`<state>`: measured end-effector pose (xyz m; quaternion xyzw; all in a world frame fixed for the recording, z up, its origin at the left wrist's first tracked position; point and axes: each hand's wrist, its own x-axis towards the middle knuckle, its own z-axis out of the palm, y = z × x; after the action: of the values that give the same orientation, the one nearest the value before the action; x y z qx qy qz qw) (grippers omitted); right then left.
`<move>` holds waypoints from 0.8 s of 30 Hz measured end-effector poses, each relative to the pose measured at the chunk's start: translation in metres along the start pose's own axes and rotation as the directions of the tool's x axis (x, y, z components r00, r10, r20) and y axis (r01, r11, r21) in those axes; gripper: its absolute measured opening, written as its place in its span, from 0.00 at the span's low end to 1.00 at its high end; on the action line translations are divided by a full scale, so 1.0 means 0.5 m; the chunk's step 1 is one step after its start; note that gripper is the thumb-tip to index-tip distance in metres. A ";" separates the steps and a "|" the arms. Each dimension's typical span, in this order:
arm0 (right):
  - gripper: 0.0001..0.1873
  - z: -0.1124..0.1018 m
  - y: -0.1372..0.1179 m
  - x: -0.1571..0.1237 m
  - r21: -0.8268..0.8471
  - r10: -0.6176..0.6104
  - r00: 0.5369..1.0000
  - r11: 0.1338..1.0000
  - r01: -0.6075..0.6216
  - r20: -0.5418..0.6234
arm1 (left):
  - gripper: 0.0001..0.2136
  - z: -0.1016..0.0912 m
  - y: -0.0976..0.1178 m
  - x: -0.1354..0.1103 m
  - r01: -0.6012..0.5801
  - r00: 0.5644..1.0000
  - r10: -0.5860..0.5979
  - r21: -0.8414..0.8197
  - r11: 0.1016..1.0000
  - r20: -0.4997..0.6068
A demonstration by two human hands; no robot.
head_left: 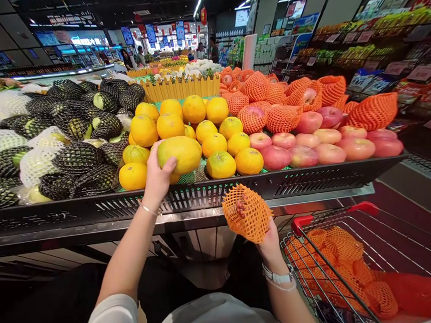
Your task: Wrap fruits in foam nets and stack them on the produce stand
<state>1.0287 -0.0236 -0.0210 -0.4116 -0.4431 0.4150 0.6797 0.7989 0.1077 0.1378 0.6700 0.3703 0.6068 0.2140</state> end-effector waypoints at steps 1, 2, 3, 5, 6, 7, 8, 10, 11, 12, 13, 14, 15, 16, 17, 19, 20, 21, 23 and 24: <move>0.37 0.005 0.001 -0.003 0.008 -0.016 0.999 1.000 0.016 -0.031 | 0.36 0.002 -0.004 -0.021 0.021 0.999 -0.027 -0.133 0.991 -0.046; 0.36 0.011 0.001 -0.006 0.009 -0.038 0.998 0.999 0.039 -0.057 | 0.36 0.006 -0.007 -0.048 0.052 0.994 -0.073 -0.243 0.969 -0.080; 0.35 0.018 0.001 -0.008 0.002 -0.065 0.995 0.998 0.065 -0.069 | 0.36 0.012 -0.008 -0.079 0.099 0.986 -0.138 -0.328 0.939 -0.098; 0.34 0.031 -0.004 -0.012 -0.025 -0.115 0.992 0.993 0.114 -0.048 | 0.37 0.025 -0.004 -0.148 0.214 0.960 -0.272 -0.457 0.864 -0.065; 0.34 0.038 -0.009 -0.013 -0.044 -0.137 0.990 0.990 0.136 -0.019 | 0.37 0.031 -0.001 -0.181 0.275 0.945 -0.326 -0.500 0.821 -0.016; 0.34 0.044 -0.015 -0.014 -0.063 -0.157 0.987 0.985 0.158 0.016 | 0.37 0.036 0.002 -0.211 0.341 0.929 -0.367 -0.524 0.780 0.059; 0.32 0.049 -0.022 -0.015 -0.080 -0.175 0.983 0.981 0.179 0.053 | 0.36 0.040 0.005 -0.235 0.391 0.914 -0.383 -0.530 0.752 0.132; 0.29 0.055 -0.032 -0.017 -0.103 -0.199 0.972 0.972 0.213 0.126 | 0.36 0.043 0.006 -0.268 0.438 0.899 -0.367 -0.501 0.746 0.239; 0.27 0.056 -0.034 -0.018 -0.109 -0.206 0.967 0.968 0.224 0.150 | 0.36 0.044 0.005 -0.276 0.433 0.901 -0.347 -0.477 0.765 0.262; 0.26 0.056 -0.035 -0.019 -0.114 -0.207 0.965 0.967 0.227 0.163 | 0.35 0.043 0.002 -0.281 0.423 0.904 -0.332 -0.453 0.784 0.269; 0.24 0.054 -0.033 -0.019 -0.121 -0.204 0.965 0.967 0.225 0.168 | 0.35 0.043 -0.001 -0.284 0.417 0.906 -0.328 -0.436 0.798 0.267; 0.22 0.052 -0.030 -0.019 -0.131 -0.203 0.965 0.965 0.226 0.168 | 0.34 0.043 -0.005 -0.285 0.418 0.906 -0.331 -0.428 0.801 0.265; 0.21 0.050 -0.026 -0.019 -0.154 -0.209 0.964 0.960 0.235 0.166 | 0.33 0.042 -0.007 -0.285 0.424 0.903 -0.338 -0.428 0.798 0.265; 0.21 0.047 -0.022 -0.019 -0.186 -0.218 0.961 0.951 0.248 0.168 | 0.33 0.042 -0.009 -0.285 0.432 0.900 -0.345 -0.433 0.791 0.267; 0.22 0.044 -0.019 -0.019 -0.219 -0.227 0.958 0.940 0.263 0.174 | 0.33 0.041 -0.009 -0.285 0.434 0.899 -0.346 -0.435 0.789 0.270; 0.20 0.039 -0.020 -0.020 -0.294 -0.265 0.946 0.904 0.312 0.188 | 0.33 0.038 -0.005 -0.285 0.421 0.903 -0.331 -0.416 0.806 0.273; 0.18 0.037 -0.024 -0.020 -0.332 -0.287 0.937 0.880 0.340 0.201 | 0.33 0.035 -0.001 -0.285 0.412 0.906 -0.322 -0.399 0.819 0.274; 0.16 0.037 -0.029 -0.019 -0.364 -0.301 0.927 0.856 0.366 0.224 | 0.33 0.032 0.003 -0.286 0.407 0.907 -0.318 -0.383 0.830 0.275; 0.13 0.040 -0.043 -0.014 -0.419 -0.307 0.905 0.810 0.410 0.293 | 0.32 0.025 0.012 -0.289 0.409 0.904 -0.318 -0.359 0.839 0.287; 0.13 0.043 -0.050 -0.009 -0.439 -0.298 0.895 0.791 0.427 0.333 | 0.31 0.022 0.016 -0.292 0.412 0.901 -0.317 -0.356 0.839 0.296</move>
<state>1.0122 -0.0316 0.0065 -0.4255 -0.6872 0.1941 0.5559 0.8131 -0.0056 0.0462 0.5909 0.3295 0.5385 0.5023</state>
